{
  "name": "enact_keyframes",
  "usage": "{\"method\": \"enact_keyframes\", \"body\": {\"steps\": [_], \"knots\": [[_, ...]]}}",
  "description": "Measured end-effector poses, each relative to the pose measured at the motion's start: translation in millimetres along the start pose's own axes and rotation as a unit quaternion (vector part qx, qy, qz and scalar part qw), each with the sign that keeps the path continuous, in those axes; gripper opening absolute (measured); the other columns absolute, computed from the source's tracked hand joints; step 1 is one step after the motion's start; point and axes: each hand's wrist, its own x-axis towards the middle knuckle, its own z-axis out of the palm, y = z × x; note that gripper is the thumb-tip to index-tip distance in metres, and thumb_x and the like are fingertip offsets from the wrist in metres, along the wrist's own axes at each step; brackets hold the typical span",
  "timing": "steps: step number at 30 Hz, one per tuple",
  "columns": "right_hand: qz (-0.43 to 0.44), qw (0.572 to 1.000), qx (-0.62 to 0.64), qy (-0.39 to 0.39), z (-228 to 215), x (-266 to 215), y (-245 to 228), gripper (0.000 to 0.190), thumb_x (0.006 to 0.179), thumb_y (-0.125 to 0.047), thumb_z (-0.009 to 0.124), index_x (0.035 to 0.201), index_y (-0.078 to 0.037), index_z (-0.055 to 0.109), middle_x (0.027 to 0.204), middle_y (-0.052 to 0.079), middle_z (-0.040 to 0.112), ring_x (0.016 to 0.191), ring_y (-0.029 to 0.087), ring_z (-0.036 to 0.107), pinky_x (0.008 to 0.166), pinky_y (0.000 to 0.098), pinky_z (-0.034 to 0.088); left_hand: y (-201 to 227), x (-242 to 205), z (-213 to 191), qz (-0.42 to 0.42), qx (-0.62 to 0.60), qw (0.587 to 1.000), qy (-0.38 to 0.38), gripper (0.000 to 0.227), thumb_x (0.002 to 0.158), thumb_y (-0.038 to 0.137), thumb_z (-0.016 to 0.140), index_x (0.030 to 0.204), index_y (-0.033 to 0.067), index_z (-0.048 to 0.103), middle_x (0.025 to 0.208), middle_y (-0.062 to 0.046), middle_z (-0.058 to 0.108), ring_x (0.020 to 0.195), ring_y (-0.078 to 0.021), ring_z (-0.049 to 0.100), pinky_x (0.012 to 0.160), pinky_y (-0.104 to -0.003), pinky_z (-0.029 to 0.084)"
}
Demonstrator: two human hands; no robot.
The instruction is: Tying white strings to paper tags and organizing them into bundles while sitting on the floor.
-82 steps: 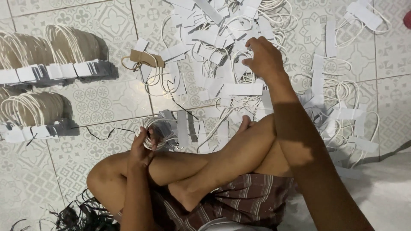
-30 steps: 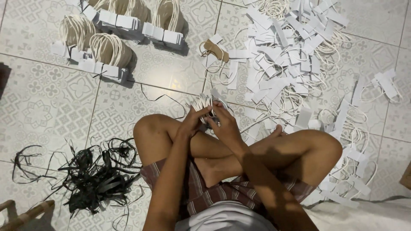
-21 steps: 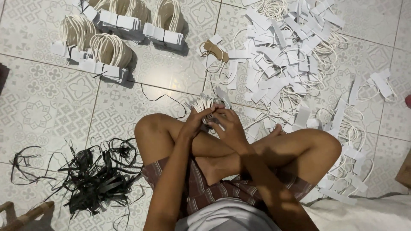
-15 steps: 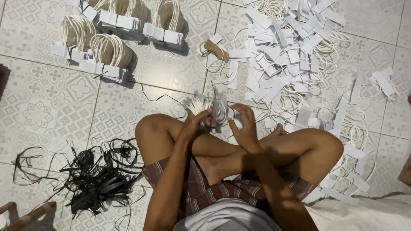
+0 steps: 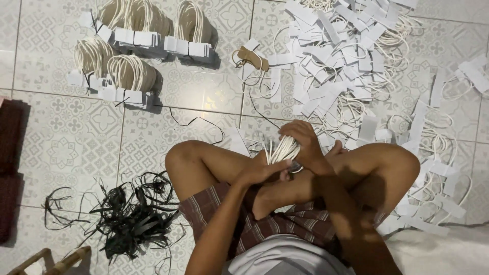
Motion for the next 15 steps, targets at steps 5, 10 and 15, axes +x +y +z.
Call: {"method": "enact_keyframes", "body": {"steps": [5,10,15], "knots": [[0.023,0.998,0.03,-0.051,1,5,-13,0.073,0.078,-0.072,0.06,0.123,-0.015,0.064,0.126,0.005,0.069,0.124,0.028,0.061,0.115,0.0531,0.031,-23,6,-23,-0.02,0.043,0.997,-0.058,0.048,0.106,0.021,0.059,0.06,0.0069,0.066,0.049,-0.008,0.064,0.051,-0.0155,0.065,0.063,-0.028,0.054],[0.001,0.991,0.054,-0.125,6,5,-23,0.063,0.081,-0.058,0.08,0.125,-0.015,0.07,0.139,0.01,0.065,0.134,0.036,0.054,0.114,0.0592,0.03,7,13,-20,-0.045,0.01,0.967,-0.249,0.05,0.109,0.023,0.054,0.065,0.0074,0.07,0.063,-0.007,0.072,0.064,-0.0142,0.069,0.077,-0.029,0.055],[-0.021,0.982,0.095,-0.161,-7,18,-44,0.024,0.082,-0.028,0.084,0.092,-0.013,0.068,0.121,0.013,0.073,0.129,0.04,0.059,0.109,0.0636,0.033,-7,17,-24,-0.088,-0.026,0.928,-0.362,0.047,0.111,0.018,0.052,0.072,0.0034,0.074,0.075,-0.009,0.076,0.081,-0.0185,0.074,0.09,-0.035,0.057]]}}
